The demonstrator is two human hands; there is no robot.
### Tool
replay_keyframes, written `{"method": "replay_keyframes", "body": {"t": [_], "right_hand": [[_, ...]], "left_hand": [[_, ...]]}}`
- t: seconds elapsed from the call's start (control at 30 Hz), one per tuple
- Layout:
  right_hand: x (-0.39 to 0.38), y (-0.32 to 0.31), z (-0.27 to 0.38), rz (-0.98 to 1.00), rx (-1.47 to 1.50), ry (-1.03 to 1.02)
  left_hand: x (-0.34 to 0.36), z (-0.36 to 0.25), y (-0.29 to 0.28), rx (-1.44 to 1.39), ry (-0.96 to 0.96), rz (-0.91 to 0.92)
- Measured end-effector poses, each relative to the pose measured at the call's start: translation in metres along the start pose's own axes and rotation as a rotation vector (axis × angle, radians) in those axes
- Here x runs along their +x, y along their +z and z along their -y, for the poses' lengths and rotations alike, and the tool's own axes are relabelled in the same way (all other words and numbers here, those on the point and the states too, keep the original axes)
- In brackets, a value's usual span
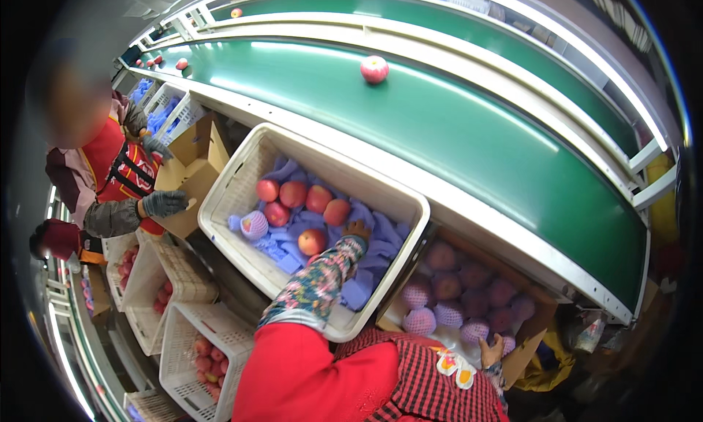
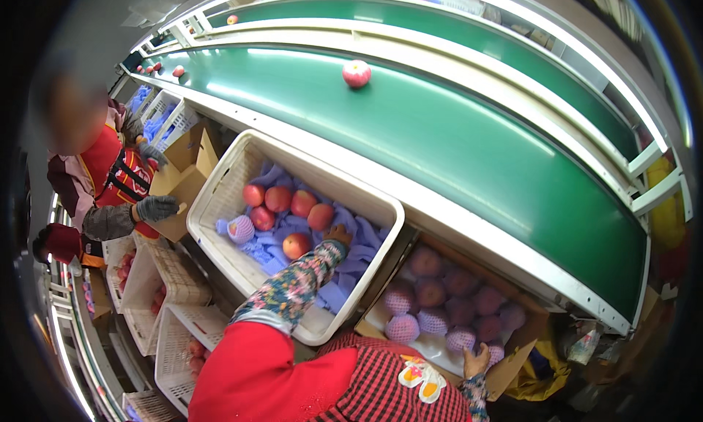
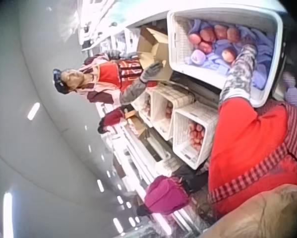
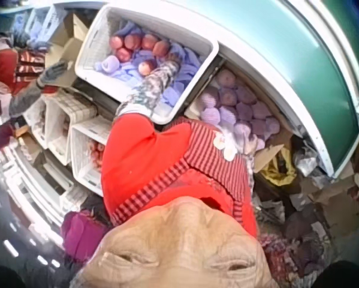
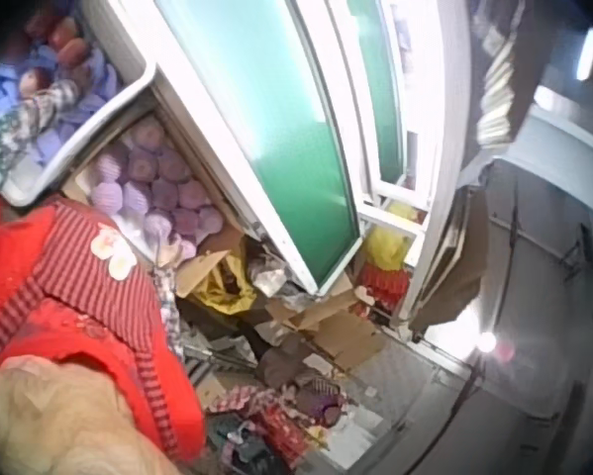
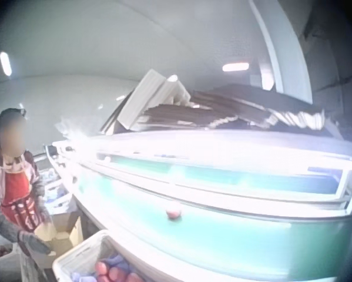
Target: The person picks apples from a conveyor belt, wraps each one in a foam net, and places it into a cardboard box. The process is repeated continuously as apples move along the belt.
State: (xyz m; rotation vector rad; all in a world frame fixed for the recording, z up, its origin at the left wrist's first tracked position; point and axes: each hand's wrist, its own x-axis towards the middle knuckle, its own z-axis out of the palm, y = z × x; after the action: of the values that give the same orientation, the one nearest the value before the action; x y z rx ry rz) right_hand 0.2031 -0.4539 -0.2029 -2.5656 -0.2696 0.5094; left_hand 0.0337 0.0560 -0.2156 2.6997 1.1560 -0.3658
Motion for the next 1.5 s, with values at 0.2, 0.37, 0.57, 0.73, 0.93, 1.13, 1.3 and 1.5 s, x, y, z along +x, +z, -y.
{"method": "replay_keyframes", "body": {"t": [0.2, 0.37, 0.57, 0.73, 0.93, 1.13, 1.3, 1.5], "right_hand": [[-0.032, -0.062, 0.174, 0.14, 0.642, -0.309], [-0.049, -0.071, 0.364, 0.197, 0.594, -1.118], [-0.061, -0.04, 0.392, 0.525, 0.913, -0.936], [-0.077, -0.041, 0.38, 0.623, 0.808, -1.021], [-0.086, -0.063, 0.376, 0.507, 0.783, -1.044], [-0.086, -0.077, 0.36, 0.392, 0.797, -1.01], [-0.078, -0.08, 0.347, 0.739, 1.105, -0.762], [-0.068, -0.104, 0.335, 0.32, 0.961, -0.974]], "left_hand": [[-0.056, 0.016, -0.135, -0.797, 0.319, -0.071], [-0.125, -0.027, -0.178, -1.291, 0.469, -0.227], [-0.177, -0.055, -0.198, -1.42, 0.585, -0.205], [-0.184, -0.049, -0.213, -1.191, 0.704, -0.086], [-0.194, -0.059, -0.233, -1.119, 0.767, -0.259], [-0.189, -0.085, -0.239, -1.162, 0.904, -0.34], [-0.185, -0.11, -0.235, -1.206, 0.951, -0.237], [-0.181, -0.125, -0.232, -1.703, 0.9, 0.464]]}}
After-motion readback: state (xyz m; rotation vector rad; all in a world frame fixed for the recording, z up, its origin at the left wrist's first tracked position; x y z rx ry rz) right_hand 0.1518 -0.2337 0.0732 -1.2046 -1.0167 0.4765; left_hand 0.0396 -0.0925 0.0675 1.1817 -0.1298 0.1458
